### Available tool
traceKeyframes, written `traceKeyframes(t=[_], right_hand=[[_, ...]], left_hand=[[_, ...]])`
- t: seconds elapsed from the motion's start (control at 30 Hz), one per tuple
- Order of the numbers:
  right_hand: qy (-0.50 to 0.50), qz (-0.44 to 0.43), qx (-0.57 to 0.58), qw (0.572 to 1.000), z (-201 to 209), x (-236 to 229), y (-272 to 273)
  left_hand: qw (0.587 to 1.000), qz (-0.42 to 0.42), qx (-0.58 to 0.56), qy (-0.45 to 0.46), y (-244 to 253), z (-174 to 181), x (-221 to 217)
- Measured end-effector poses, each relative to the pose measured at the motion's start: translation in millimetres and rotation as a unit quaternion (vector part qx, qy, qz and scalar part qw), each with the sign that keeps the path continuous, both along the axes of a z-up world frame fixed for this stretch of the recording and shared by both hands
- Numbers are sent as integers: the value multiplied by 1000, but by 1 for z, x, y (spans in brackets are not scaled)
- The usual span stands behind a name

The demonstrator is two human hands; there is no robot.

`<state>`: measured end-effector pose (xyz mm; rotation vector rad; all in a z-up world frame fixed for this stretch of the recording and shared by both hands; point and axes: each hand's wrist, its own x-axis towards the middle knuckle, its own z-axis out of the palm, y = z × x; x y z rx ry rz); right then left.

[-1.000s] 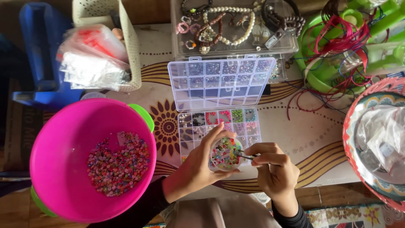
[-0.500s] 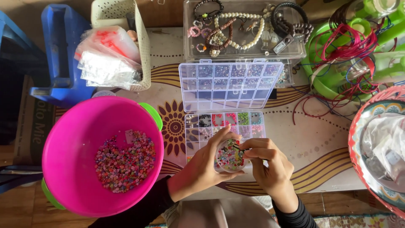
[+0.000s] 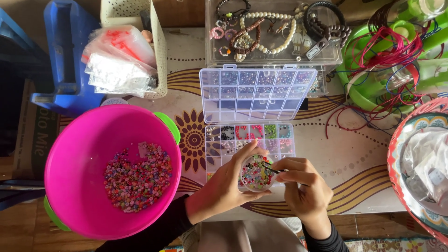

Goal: A person is seen from an overhead perspective sorting small, colorful beads from a large pink bowl and a small white cup into a multi-compartment plastic organizer box using a thin tool.

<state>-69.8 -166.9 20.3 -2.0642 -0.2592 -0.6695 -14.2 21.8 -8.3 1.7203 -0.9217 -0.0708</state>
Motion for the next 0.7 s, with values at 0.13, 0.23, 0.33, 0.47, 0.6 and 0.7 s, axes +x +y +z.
traceKeyframes(t=[0.13, 0.23, 0.33, 0.47, 0.6, 0.7], right_hand=[[-27, -44, 26, 998, -9, -18, -9], [-6, -84, 55, 995, -23, -33, -17], [97, -88, 11, 991, -32, -36, -22], [51, -103, 28, 993, -27, -34, -17], [46, -6, 30, 998, 13, -16, 6], [45, 13, 1, 999, 15, 0, 20]], left_hand=[[1000, 10, -9, -21, -1, -1, 3], [1000, 18, -14, -1, -1, -1, 5], [999, 28, -17, 0, -2, -1, 5], [1000, 15, 0, -21, -3, -4, 6], [1000, 8, -7, -23, -3, -12, 3], [1000, 9, -6, 14, 1, 0, 0]])
